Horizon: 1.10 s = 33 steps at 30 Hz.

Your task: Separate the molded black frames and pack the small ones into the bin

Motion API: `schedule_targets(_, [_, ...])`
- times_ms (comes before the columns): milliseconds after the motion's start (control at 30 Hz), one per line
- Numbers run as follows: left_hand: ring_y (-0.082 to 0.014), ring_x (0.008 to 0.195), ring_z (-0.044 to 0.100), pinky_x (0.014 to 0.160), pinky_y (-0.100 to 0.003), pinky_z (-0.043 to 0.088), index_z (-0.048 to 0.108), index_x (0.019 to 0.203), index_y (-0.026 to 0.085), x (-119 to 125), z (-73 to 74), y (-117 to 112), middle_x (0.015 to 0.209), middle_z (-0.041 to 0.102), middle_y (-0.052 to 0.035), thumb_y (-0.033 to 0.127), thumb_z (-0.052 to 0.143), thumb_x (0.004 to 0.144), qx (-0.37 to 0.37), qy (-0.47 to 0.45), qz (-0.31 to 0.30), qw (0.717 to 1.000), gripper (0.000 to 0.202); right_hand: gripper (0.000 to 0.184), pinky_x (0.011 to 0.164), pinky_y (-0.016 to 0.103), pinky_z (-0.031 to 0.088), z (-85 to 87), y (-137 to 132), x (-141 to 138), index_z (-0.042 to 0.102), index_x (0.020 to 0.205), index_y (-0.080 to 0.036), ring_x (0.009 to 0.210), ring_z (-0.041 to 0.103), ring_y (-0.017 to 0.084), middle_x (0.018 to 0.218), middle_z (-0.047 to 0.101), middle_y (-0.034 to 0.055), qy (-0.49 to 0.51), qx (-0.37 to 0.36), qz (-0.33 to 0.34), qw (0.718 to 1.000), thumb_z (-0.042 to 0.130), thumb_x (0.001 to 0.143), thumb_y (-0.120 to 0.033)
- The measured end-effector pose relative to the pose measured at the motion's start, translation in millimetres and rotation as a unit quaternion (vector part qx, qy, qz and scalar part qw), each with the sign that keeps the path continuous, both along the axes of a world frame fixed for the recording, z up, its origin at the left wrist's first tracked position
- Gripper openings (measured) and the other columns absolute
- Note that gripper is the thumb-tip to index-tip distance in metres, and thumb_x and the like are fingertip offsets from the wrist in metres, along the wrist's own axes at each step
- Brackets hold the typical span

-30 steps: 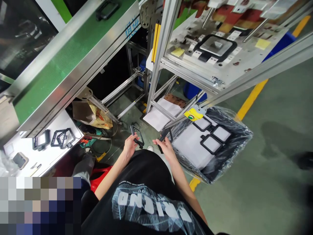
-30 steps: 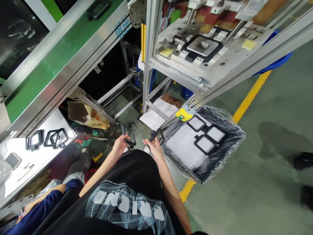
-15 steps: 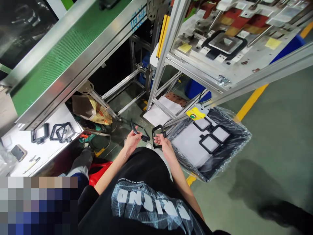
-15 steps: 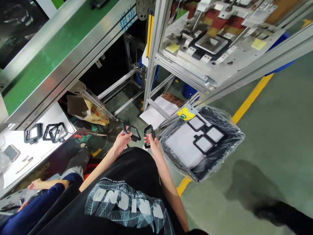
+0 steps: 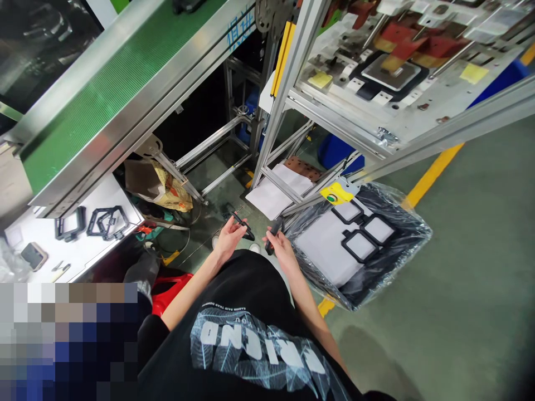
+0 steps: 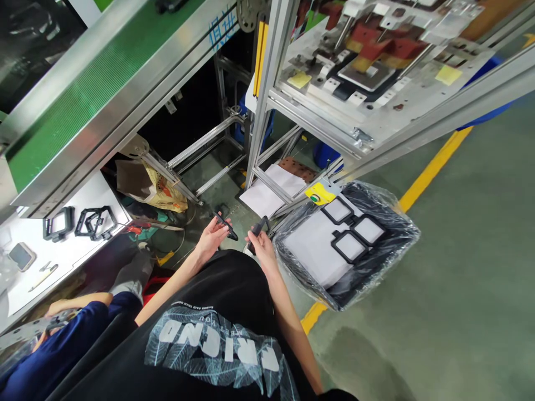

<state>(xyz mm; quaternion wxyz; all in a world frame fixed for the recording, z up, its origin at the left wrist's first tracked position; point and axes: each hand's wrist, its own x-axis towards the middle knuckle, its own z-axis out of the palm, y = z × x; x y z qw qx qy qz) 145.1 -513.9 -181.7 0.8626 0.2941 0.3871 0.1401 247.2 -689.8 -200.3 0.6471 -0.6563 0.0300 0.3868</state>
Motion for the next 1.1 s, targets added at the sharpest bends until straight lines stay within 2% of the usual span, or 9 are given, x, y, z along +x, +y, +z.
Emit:
schedule_targets(200, [-0.0258, 0.118, 0.075, 0.122, -0.049, 0.045, 0.078, 0.127, 0.02, -0.4, 0.6, 0.1, 0.135, 0.078, -0.0134, 0.028, 0.105, 0.069, 0.014, -0.006, -0.01, 1.0, 0.065, 0.077, 0.088, 0.04, 0.058, 1.3, 2.3, -0.3, 0.066, 0.128, -0.027, 0.088, 0.071, 0.024, 0.094, 0.078, 0.0045, 0.002, 0.028, -0.005, 1.0, 0.075, 0.08, -0.086])
schedule_targets(533, [-0.0284, 0.123, 0.074, 0.124, -0.05, 0.043, 0.078, 0.129, 0.021, 0.3, 4.3, -4.2, 0.134, 0.079, -0.0122, 0.027, 0.106, 0.065, 0.041, -0.01, -0.029, 0.999, 0.07, 0.073, 0.094, 0.04, 0.059, 0.0, 3.3, 0.4, 0.069, 0.132, -0.027, 0.093, 0.073, 0.024, 0.107, 0.081, 0.0056, -0.001, 0.034, 0.028, 0.999, 0.076, 0.084, -0.082])
schedule_targets(667, [-0.0278, 0.123, 0.074, 0.125, -0.049, 0.042, 0.077, 0.128, 0.021, 1.1, 6.6, -5.0, 0.134, 0.079, -0.0115, 0.023, 0.106, 0.064, 0.047, -0.021, -0.029, 0.998, 0.07, 0.074, 0.097, 0.042, 0.058, -0.5, 3.3, 1.1, 0.068, 0.132, -0.028, 0.096, 0.073, 0.025, 0.104, 0.081, 0.0054, -0.006, 0.034, 0.028, 0.999, 0.078, 0.082, -0.082])
schedule_targets(800, [-0.0296, 0.127, 0.074, 0.127, -0.05, 0.04, 0.076, 0.127, 0.018, 2.3, 7.6, -5.1, 0.137, 0.077, -0.015, 0.02, 0.105, 0.065, 0.045, -0.025, -0.018, 0.999, 0.069, 0.078, 0.099, 0.043, 0.059, 1.5, 5.2, 1.7, 0.062, 0.132, -0.03, 0.109, 0.074, 0.029, 0.101, 0.08, 0.0057, -0.014, 0.038, 0.017, 0.999, 0.085, 0.075, -0.079])
schedule_targets(900, [-0.0304, 0.129, 0.072, 0.127, -0.05, 0.041, 0.075, 0.128, 0.017, 3.2, 7.1, -5.0, 0.14, 0.075, -0.0165, 0.017, 0.104, 0.066, 0.043, -0.019, -0.013, 0.999, 0.069, 0.079, 0.103, 0.046, 0.059, 2.0, 6.8, 2.4, 0.063, 0.128, -0.029, 0.11, 0.075, 0.031, 0.102, 0.081, 0.0072, -0.013, 0.039, 0.017, 0.999, 0.09, 0.071, -0.076])
schedule_targets(1100, [-0.0295, 0.124, 0.073, 0.123, -0.053, 0.045, 0.072, 0.133, 0.021, 3.6, 5.1, -6.1, 0.134, 0.077, -0.0119, 0.01, 0.104, 0.06, 0.07, -0.017, -0.011, 0.997, 0.08, 0.076, 0.111, 0.049, 0.057, 0.5, 7.1, 1.8, 0.066, 0.128, -0.028, 0.108, 0.075, 0.028, 0.113, 0.081, 0.0075, -0.011, 0.047, 0.021, 0.999, 0.091, 0.071, -0.072])
